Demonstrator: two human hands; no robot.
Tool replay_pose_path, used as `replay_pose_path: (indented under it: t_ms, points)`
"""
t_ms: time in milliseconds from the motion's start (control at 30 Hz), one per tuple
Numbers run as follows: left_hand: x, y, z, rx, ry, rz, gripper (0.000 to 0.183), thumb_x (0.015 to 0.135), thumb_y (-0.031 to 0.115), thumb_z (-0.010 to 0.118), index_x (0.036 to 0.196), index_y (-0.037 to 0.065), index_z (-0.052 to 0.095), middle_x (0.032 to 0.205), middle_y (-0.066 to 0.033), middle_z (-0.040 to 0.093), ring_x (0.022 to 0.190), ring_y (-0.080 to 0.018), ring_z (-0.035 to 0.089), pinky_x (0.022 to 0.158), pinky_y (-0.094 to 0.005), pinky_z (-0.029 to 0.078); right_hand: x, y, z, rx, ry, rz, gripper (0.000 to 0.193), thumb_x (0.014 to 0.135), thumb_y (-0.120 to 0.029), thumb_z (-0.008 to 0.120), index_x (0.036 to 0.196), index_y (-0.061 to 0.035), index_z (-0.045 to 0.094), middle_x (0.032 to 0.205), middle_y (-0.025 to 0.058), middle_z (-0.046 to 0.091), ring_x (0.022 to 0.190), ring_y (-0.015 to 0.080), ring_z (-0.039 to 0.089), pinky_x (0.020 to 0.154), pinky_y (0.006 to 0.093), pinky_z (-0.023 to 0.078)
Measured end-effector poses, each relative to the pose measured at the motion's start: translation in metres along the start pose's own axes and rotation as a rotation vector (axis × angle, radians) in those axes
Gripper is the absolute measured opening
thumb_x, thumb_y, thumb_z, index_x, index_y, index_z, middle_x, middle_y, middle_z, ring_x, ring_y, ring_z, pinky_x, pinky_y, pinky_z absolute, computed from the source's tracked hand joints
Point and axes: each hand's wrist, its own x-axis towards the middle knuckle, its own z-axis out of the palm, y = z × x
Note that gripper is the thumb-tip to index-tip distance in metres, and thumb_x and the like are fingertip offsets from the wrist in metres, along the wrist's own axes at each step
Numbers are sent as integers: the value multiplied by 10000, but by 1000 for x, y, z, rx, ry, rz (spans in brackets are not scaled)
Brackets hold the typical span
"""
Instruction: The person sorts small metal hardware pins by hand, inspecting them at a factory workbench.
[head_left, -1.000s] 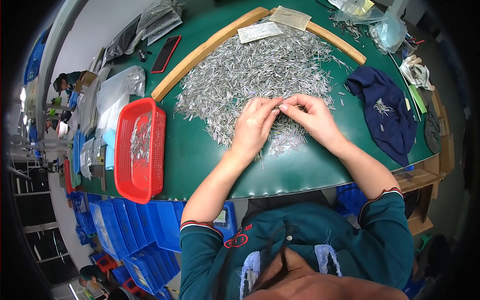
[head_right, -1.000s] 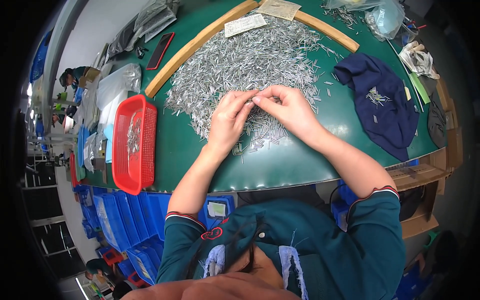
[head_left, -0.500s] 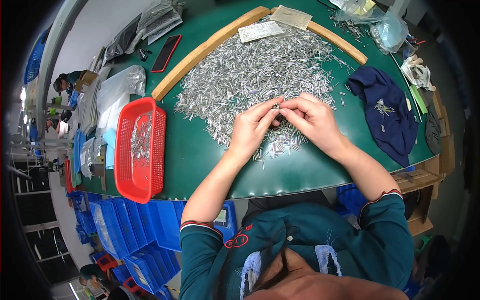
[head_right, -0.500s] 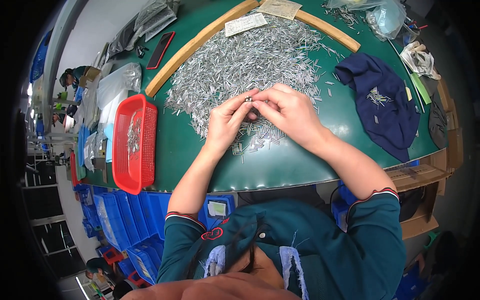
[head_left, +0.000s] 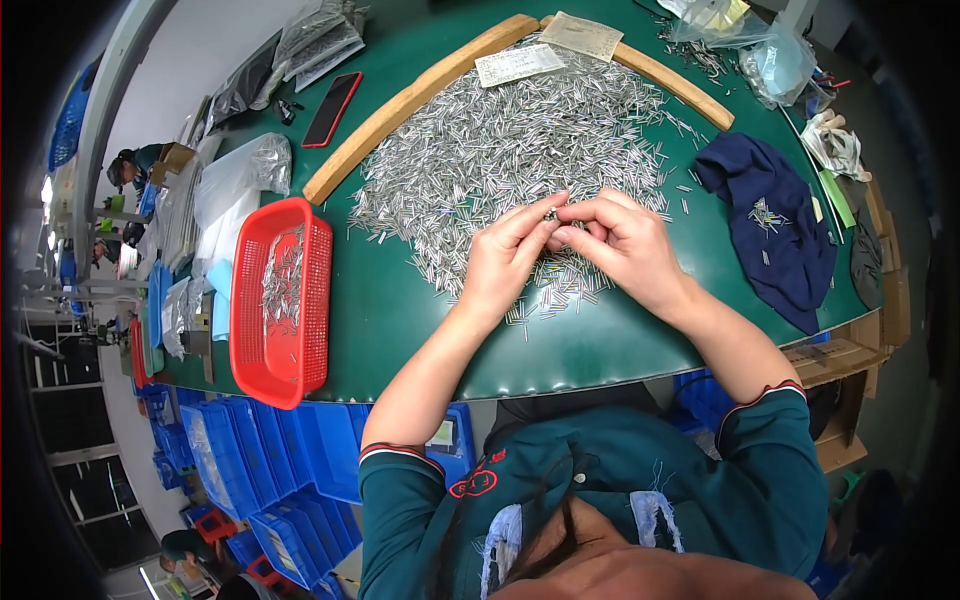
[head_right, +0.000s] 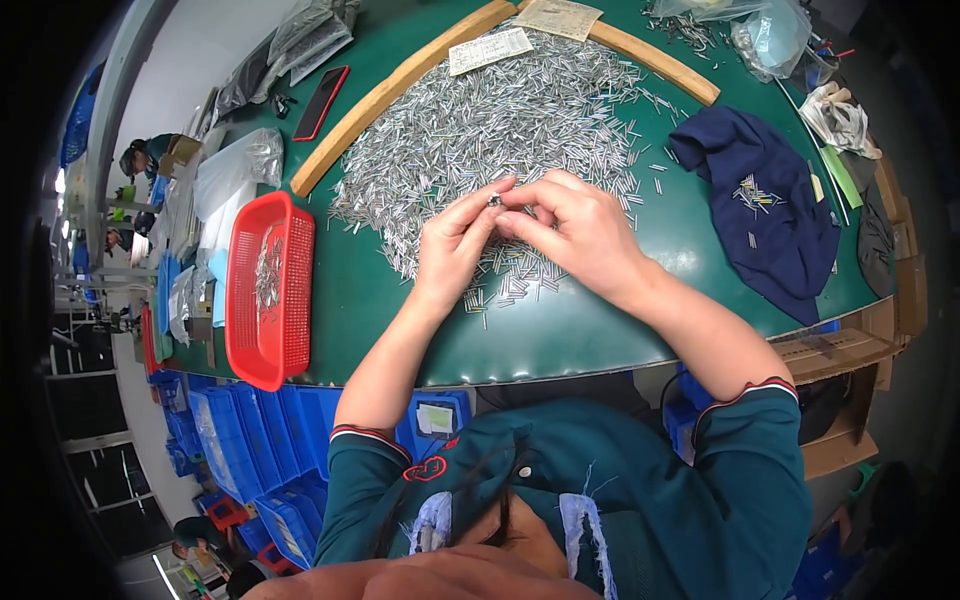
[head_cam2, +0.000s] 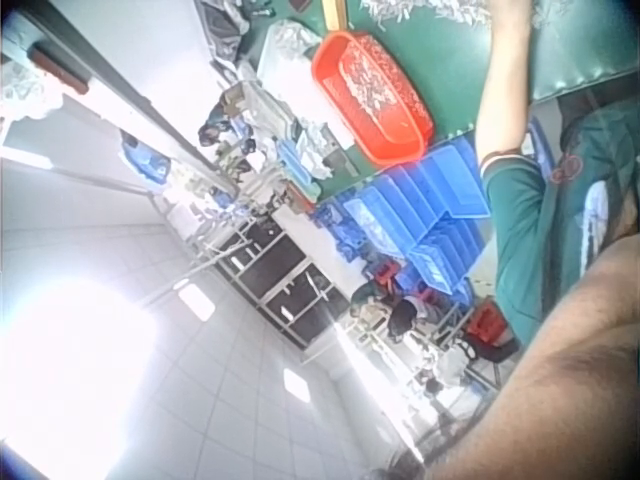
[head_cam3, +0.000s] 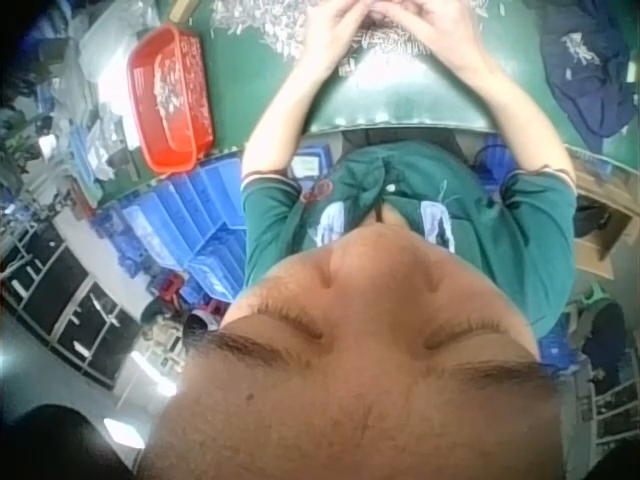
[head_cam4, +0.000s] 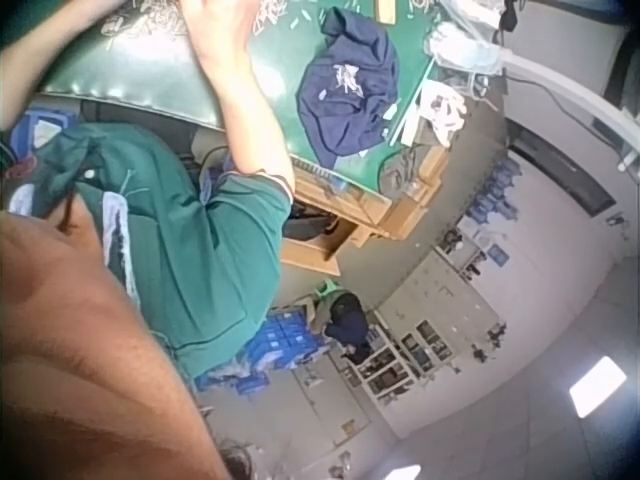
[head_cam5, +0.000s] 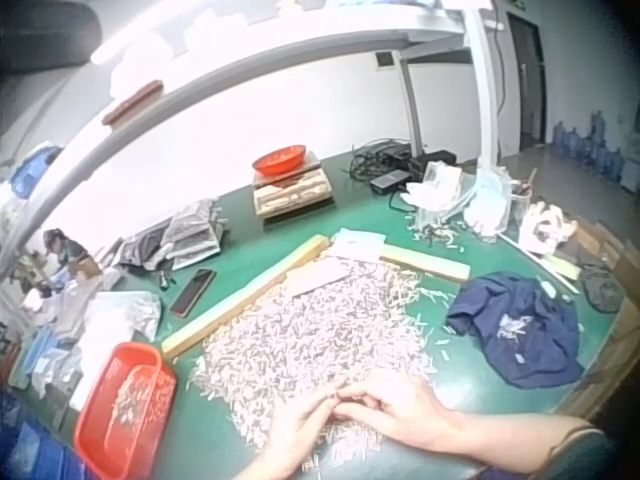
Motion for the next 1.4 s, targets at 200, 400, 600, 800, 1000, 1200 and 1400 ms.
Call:
replay_pose_path:
  t_ms: [200,400,600,800,1000,1200,1400]
  points:
    - [-1,5,0,652,51,437,348,768,49,601,1115,59,577,776,-86,606,691,-207,587,627,-321,451,1,2,6,138,-42,183,174,764,-165,685,828,-33,592,646,-11,488,551,75,437,488,228,367]
    - [-3,13,5,684,68,416,365,776,108,620,1131,52,559,736,-77,571,660,-222,561,615,-326,441,6,8,5,734,-126,532,233,805,-260,661,797,-42,580,637,-53,480,522,28,387,454,199,336]
    - [-2,9,4,598,42,372,353,771,140,643,1103,49,566,729,-82,551,632,-235,550,586,-328,449,7,15,-1,1445,-349,1072,216,901,-272,521,916,-57,534,730,-38,473,519,-24,386,343,95,255]
    - [-2,13,4,522,41,324,304,761,126,655,1043,41,582,743,-87,554,657,-220,568,571,-313,461,7,24,0,1746,-453,1162,239,906,-275,511,919,-36,525,713,-30,457,526,-14,395,338,94,287]
    - [-3,19,1,447,69,253,265,753,70,658,1009,37,600,791,-79,555,681,-178,568,598,-283,465,8,21,0,1671,-412,1123,229,909,-274,502,941,-47,521,725,-31,474,554,-9,428,355,94,321]
    - [-4,20,-2,316,58,180,238,747,61,668,977,42,611,793,-62,550,687,-149,555,615,-258,463,7,24,0,1649,-495,1070,233,915,-267,491,989,-49,526,769,-34,523,629,7,499,422,120,399]
    - [-3,22,-4,280,59,211,220,743,66,674,955,43,619,784,-54,545,675,-137,541,616,-252,457,8,25,-3,1593,-521,987,245,914,-216,490,1047,-14,526,776,-35,527,638,17,504,450,144,411]
